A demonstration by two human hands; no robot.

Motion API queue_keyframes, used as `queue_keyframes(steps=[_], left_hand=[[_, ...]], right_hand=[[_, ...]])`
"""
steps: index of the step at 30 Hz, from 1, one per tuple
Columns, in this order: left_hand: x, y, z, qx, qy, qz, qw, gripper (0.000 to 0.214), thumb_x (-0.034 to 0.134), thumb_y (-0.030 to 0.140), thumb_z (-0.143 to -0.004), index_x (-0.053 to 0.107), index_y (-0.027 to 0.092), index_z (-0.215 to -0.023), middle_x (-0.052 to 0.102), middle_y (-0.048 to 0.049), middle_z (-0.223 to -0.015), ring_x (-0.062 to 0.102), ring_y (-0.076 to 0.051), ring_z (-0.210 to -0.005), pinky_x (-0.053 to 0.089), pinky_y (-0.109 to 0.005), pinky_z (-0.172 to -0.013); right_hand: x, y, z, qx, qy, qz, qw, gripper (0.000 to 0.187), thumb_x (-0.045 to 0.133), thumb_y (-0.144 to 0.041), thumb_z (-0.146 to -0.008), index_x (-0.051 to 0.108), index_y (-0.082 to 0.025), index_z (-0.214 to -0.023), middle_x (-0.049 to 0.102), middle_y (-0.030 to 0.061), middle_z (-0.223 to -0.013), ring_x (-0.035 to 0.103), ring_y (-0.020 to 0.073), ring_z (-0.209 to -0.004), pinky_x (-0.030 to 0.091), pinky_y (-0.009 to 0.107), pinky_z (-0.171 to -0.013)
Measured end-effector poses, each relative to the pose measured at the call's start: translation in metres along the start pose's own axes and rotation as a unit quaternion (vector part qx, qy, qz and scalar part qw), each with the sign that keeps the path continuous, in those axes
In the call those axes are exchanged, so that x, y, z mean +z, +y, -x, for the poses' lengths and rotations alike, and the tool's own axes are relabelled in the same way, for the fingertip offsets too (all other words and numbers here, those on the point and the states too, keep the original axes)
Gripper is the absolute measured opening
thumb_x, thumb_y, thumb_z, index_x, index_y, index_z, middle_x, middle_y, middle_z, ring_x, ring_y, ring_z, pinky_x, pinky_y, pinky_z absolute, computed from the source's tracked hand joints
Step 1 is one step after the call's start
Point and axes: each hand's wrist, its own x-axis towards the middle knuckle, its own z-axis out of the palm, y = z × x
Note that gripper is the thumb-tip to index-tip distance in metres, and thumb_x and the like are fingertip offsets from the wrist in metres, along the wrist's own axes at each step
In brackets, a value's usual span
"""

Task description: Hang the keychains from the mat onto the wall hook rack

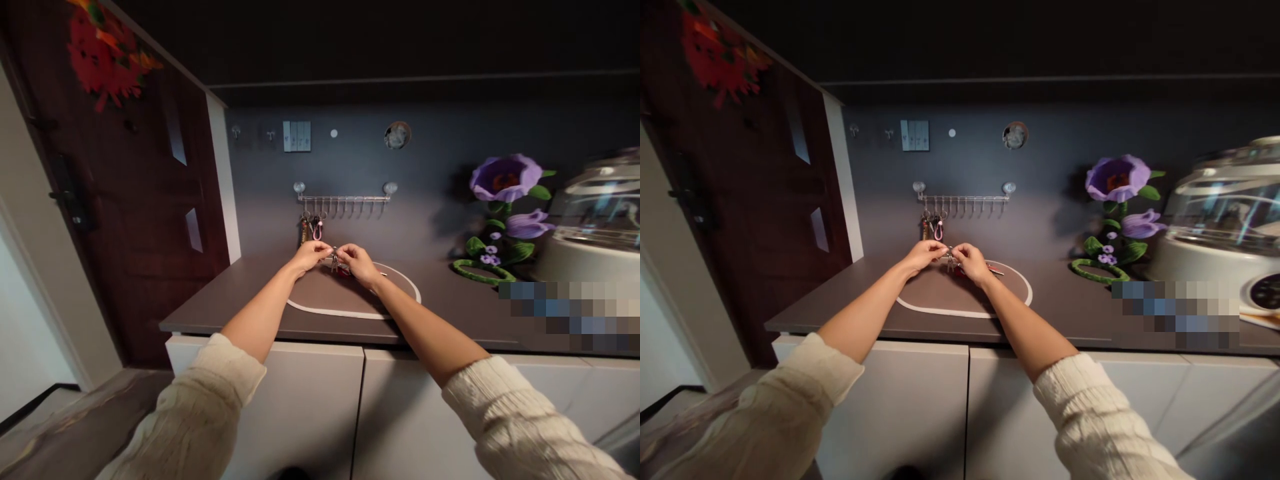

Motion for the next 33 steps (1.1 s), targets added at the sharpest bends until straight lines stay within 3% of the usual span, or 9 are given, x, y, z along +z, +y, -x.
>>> queue_keyframes(steps=[7,15,20,25,33], left_hand=[[0.001,0.003,-0.004,-0.023,0.074,0.044,0.996,0.012,0.064,0.021,-0.068,0.062,0.011,-0.074,0.057,0.0018,-0.058,0.045,-0.006,-0.052,0.038,-0.021,-0.057],[0.001,-0.001,-0.006,-0.047,0.147,-0.045,0.987,0.006,0.057,0.014,-0.071,0.062,0.012,-0.067,0.058,0.0008,-0.056,0.049,-0.007,-0.052,0.040,-0.020,-0.056],[-0.001,-0.009,-0.010,-0.044,0.165,-0.114,0.979,0.009,0.057,0.016,-0.070,0.064,0.013,-0.066,0.062,-0.0014,-0.060,0.053,-0.010,-0.056,0.041,-0.022,-0.060],[-0.002,-0.011,-0.011,-0.043,0.162,-0.139,0.976,0.011,0.056,0.018,-0.072,0.065,0.013,-0.069,0.062,-0.0023,-0.061,0.055,-0.010,-0.058,0.042,-0.022,-0.060],[-0.002,-0.015,-0.015,-0.039,0.163,-0.146,0.975,0.011,0.056,0.017,-0.073,0.065,0.013,-0.069,0.063,-0.0032,-0.064,0.055,-0.010,-0.059,0.042,-0.021,-0.060]], right_hand=[[0.002,-0.008,-0.010,0.029,0.020,-0.057,0.998,0.028,0.062,-0.041,-0.063,0.049,-0.018,-0.072,0.052,-0.0023,-0.070,0.050,0.0092,-0.066,0.044,0.026,-0.069],[0.005,-0.026,-0.051,0.043,0.083,-0.044,0.995,0.014,0.051,-0.031,-0.075,0.044,-0.018,-0.073,0.052,-0.0021,-0.064,0.056,0.0110,-0.061,0.044,0.022,-0.054],[0.012,-0.039,-0.084,0.047,0.144,-0.017,0.988,0.009,0.047,-0.025,-0.077,0.048,-0.017,-0.075,0.054,-0.0004,-0.061,0.056,0.0106,-0.055,0.043,0.022,-0.053],[0.018,-0.039,-0.111,0.043,0.230,0.072,0.970,0.017,0.048,-0.029,-0.076,0.058,-0.015,-0.075,0.059,0.0025,-0.061,0.056,0.0122,-0.056,0.044,0.024,-0.059],[0.026,-0.040,-0.121,0.053,0.292,0.162,0.941,0.022,0.047,-0.024,-0.075,0.065,-0.013,-0.071,0.065,0.0092,-0.071,0.059,0.0164,-0.064,0.042,0.025,-0.062]])
